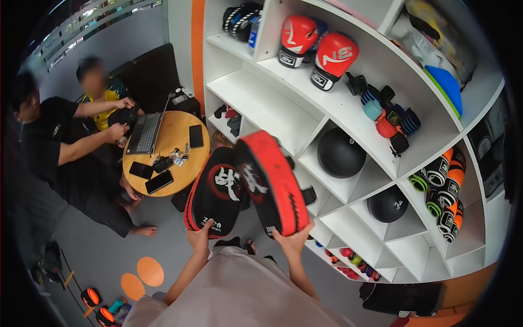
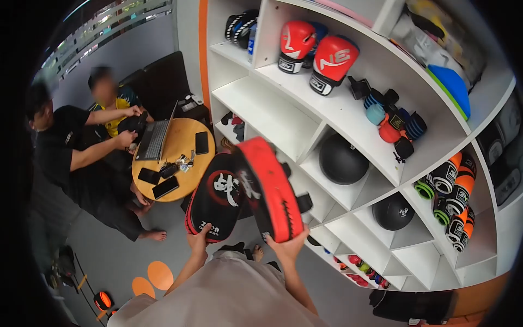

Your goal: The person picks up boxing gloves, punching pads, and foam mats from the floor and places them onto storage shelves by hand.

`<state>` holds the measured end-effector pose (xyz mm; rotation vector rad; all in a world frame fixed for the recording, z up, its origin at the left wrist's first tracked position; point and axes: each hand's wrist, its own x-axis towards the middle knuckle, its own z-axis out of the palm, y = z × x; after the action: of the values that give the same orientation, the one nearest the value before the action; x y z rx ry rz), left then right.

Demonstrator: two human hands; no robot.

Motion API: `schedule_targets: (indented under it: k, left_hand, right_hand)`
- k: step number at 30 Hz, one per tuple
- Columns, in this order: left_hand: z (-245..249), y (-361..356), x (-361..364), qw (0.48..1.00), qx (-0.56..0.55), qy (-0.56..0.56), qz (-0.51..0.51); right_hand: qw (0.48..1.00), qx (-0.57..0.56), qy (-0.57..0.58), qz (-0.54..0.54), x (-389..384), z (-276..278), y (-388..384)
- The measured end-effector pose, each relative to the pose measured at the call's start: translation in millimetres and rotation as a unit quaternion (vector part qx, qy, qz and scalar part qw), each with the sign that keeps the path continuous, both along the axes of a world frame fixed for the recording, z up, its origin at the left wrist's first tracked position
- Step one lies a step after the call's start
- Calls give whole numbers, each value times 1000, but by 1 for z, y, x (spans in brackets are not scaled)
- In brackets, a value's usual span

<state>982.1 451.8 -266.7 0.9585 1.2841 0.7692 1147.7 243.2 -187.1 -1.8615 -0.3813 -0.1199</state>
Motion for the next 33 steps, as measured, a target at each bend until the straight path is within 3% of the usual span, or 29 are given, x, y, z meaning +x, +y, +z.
schedule_targets:
  k: [3, 6, 8, 10, 14, 15, 16, 21, 24, 28, 30, 32, 33]
  left_hand:
    - [-8, 13, 48, 998, 14, -18, 58]
    - [10, 36, 87, 994, 88, -26, 54]
    - [19, 56, 121, 986, 72, 108, 108]
    - [81, 63, 152, 988, 54, 112, 88]
    - [40, 127, 228, 967, 222, 67, 103]
    - [79, 121, 241, 952, 276, 77, 105]
    - [79, 130, 258, 944, 300, 79, 111]
    - [39, 158, 299, 963, 253, 69, 62]
    - [14, 164, 302, 963, 245, 99, 51]
    - [19, 170, 301, 949, 288, 130, 10]
    - [16, 169, 297, 956, 291, 40, 22]
    - [10, 172, 297, 949, 309, 63, 4]
    - [7, 172, 299, 949, 315, 21, 6]
  right_hand:
    - [994, -39, -101, 35, 35, 28, 47]
    - [969, -83, -221, 71, 59, 51, 81]
    - [963, -91, -243, 69, 74, 52, 98]
    - [939, -112, -319, 58, 83, 52, 114]
    - [962, -80, -245, 93, 110, 35, 154]
    - [969, -55, -214, 113, 113, 35, 165]
    - [970, -49, -205, 119, 117, 28, 177]
    - [934, -128, -320, 95, 150, -23, 196]
    - [951, -89, -278, 106, 148, -30, 196]
    - [949, -58, -292, 101, 145, -39, 203]
    - [952, -77, -281, 94, 148, -48, 201]
    - [950, -85, -276, 119, 151, -42, 201]
    - [952, -72, -269, 124, 151, -40, 201]
